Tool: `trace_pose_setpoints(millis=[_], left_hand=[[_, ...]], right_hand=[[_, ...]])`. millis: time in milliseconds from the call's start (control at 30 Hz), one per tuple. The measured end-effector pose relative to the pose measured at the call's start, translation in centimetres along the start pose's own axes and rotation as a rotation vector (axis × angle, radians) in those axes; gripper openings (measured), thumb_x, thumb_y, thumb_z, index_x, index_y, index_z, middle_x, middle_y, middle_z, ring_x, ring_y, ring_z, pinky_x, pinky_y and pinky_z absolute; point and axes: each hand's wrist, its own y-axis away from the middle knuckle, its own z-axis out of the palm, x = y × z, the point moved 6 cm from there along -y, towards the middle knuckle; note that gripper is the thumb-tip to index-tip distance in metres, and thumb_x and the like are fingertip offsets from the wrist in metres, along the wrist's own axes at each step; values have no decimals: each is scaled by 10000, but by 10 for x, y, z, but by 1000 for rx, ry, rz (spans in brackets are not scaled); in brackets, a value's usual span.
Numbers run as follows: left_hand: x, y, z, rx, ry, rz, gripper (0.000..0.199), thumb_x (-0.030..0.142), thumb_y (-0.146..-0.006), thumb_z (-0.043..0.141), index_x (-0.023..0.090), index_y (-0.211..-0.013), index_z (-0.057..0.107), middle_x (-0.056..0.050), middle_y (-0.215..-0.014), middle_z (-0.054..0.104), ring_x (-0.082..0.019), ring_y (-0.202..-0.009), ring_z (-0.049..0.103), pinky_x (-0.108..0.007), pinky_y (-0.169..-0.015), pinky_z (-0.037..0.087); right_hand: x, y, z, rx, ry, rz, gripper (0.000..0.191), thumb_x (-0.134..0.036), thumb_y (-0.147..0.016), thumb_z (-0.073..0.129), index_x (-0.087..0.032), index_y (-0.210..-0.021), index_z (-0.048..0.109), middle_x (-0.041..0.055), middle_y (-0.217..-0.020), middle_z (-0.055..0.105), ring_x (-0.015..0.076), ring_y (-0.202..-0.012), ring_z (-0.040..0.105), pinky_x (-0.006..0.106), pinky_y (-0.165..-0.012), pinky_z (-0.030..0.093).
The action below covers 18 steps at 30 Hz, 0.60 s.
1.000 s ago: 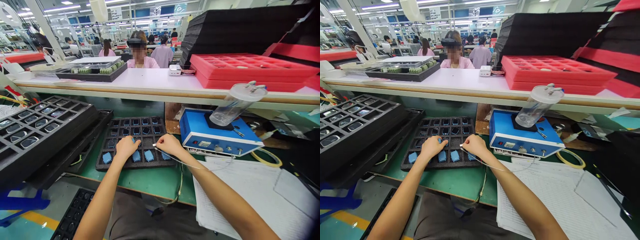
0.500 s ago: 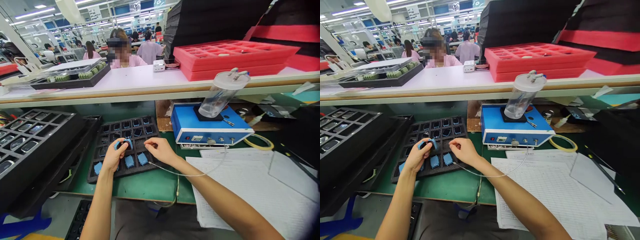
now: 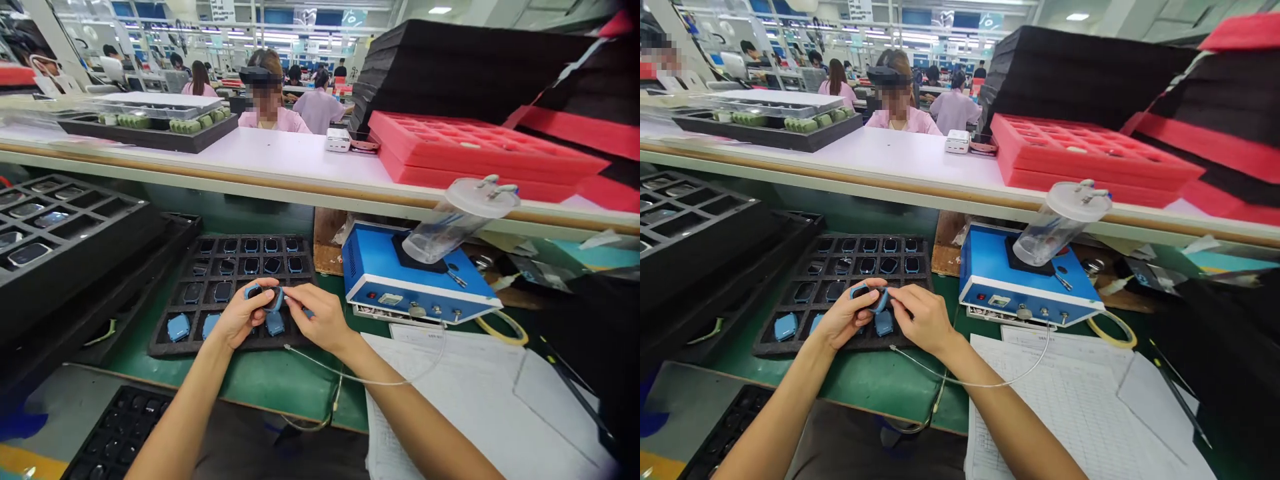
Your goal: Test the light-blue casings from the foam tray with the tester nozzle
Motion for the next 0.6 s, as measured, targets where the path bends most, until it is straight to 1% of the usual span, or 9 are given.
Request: trace_pose_setpoints(millis=[33,100,200,267,367,433,533,600], left_hand=[[-1,0,0,-2,12,-14,501,319,-613,952,151,-1019,714,44,-663,577,3,-419,403,-105,-375,256],[-2,0,1,-5,25,-48,480,311,-604,953,145,-985,713,39,-659,584,0,-408,409,-102,-358,248],[-5,2,3,-9,36,-109,473,295,-576,958,126,-948,719,32,-659,583,0,-398,411,-102,-339,236],[-5,4,5,-8,51,-125,484,293,-563,961,119,-948,724,34,-656,573,-3,-405,423,-102,-343,258],[-2,8,8,-3,78,-103,520,312,-581,956,135,-1012,725,40,-672,563,-5,-429,444,-97,-367,300],[-1,9,9,-9,87,-92,529,322,-599,946,141,-1042,721,36,-692,568,0,-433,435,-93,-366,291],[-3,9,12,-29,87,-108,483,321,-633,918,137,-1030,714,22,-706,574,5,-424,404,-88,-348,255],[-5,8,13,-37,80,-130,434,308,-656,896,140,-1008,706,19,-702,572,6,-415,392,-85,-340,242]], right_hand=[[-3,0,-1,-5,56,-67,240,-172,-994,562,-208,-1156,734,80,-981,787,178,-856,741,292,-760,608],[-8,1,-2,-9,156,-184,229,-157,-994,565,-198,-1131,744,80,-953,798,177,-819,743,290,-734,600],[-14,3,-3,-16,217,-285,219,-136,-984,574,-189,-1102,750,73,-916,804,168,-729,728,286,-669,581],[-15,2,-6,18,169,-265,215,-130,-976,583,-185,-1100,750,78,-921,803,172,-741,734,288,-673,585],[-12,0,-10,82,21,-112,211,-143,-974,591,-187,-1108,748,77,-893,791,176,-767,742,284,-685,597],[-11,0,-9,86,-41,-32,203,-165,-978,593,-197,-1106,748,68,-875,784,172,-750,739,283,-676,600],[-11,-1,-9,82,-35,-19,199,-180,-986,589,-213,-1105,745,67,-911,790,173,-777,747,287,-691,604],[-13,-1,-11,77,15,-72,201,-169,-990,583,-211,-1109,740,72,-945,795,174,-811,750,287,-719,604]])
